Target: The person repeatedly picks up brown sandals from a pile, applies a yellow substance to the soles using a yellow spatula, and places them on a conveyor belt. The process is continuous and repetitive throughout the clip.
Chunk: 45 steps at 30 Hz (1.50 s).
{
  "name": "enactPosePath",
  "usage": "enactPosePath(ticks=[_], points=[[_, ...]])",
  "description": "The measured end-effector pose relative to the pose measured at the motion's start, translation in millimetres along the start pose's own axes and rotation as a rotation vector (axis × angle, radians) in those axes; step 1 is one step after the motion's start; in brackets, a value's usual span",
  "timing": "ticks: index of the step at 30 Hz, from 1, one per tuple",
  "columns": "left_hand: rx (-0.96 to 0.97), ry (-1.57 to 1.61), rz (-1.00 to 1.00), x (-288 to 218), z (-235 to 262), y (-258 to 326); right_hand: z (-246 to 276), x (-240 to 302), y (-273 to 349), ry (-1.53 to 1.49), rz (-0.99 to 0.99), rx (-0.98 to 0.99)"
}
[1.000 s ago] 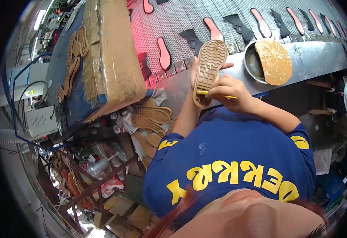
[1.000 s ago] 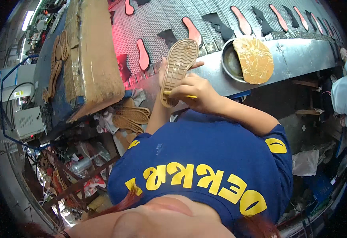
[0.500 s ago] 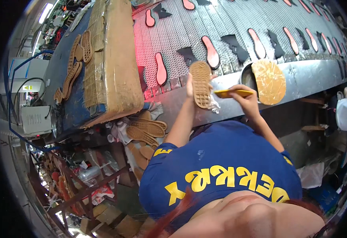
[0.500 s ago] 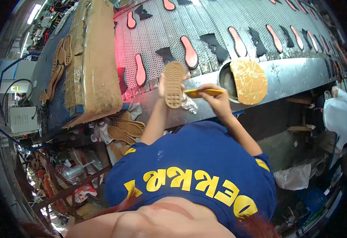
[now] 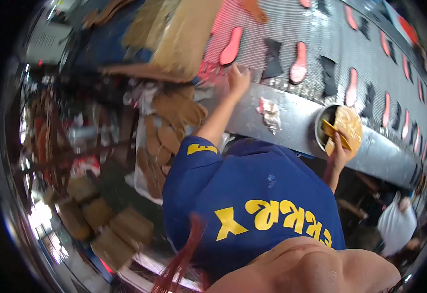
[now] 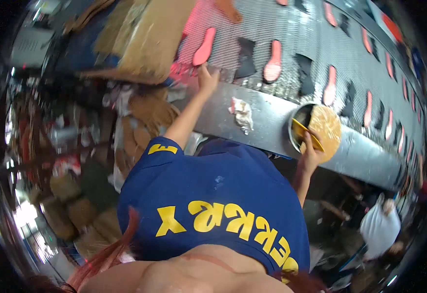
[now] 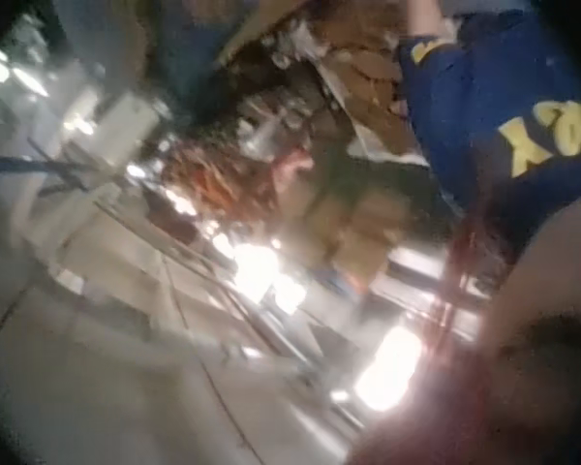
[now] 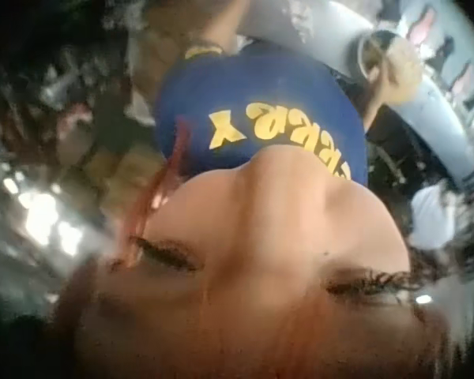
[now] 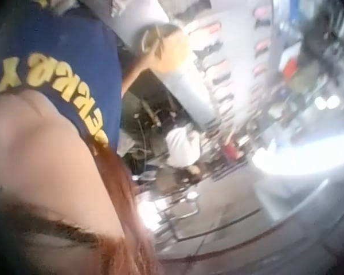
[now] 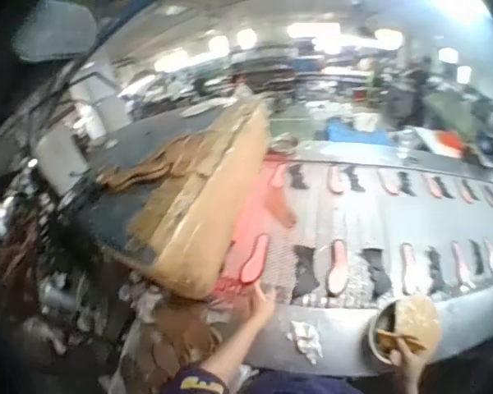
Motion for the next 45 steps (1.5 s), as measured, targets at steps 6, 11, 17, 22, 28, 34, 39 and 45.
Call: enactPosePath(ticks=[6,11,17,22,28,34,39,45], points=[[-0.258,-0.723,0.203,24,167,139,57,-49,-22,0.109,-0.045,-0.073],[-0.291,-0.782,0.683,84,244,172,58,-65,-54,0.107,-0.131,-0.012],[-0.21,-0.68,0.65,161,251,155,35,-61,-51,0.236,-0.07,0.07],[-0.208,-0.692,0.858,178,269,147,52,-104,-56,0.212,-0.054,0.134],[-0.74,-0.143,0.297,79,261,133,74,-118,-41,0.624,0.049,-0.024],[-0.224,0.119,0.044,-13,170,96,74,-171,-41,1.579,0.486,-0.167],[0.177,0.653,-0.064,-74,91,109,34,-126,-35,1.255,0.634,-0.262],[0.691,1.195,0.302,-143,49,111,15,-119,-24,1.179,0.468,-0.311]])
Point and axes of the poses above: each hand's wrist, its own y-axis away from the middle knuckle, its own z-axis out of the back of the hand, x = y × z, the point moved 3 cm from there along -y, towards the middle knuckle, and after that the axes turned 7 degrees about -z, right-handed, at the moved point
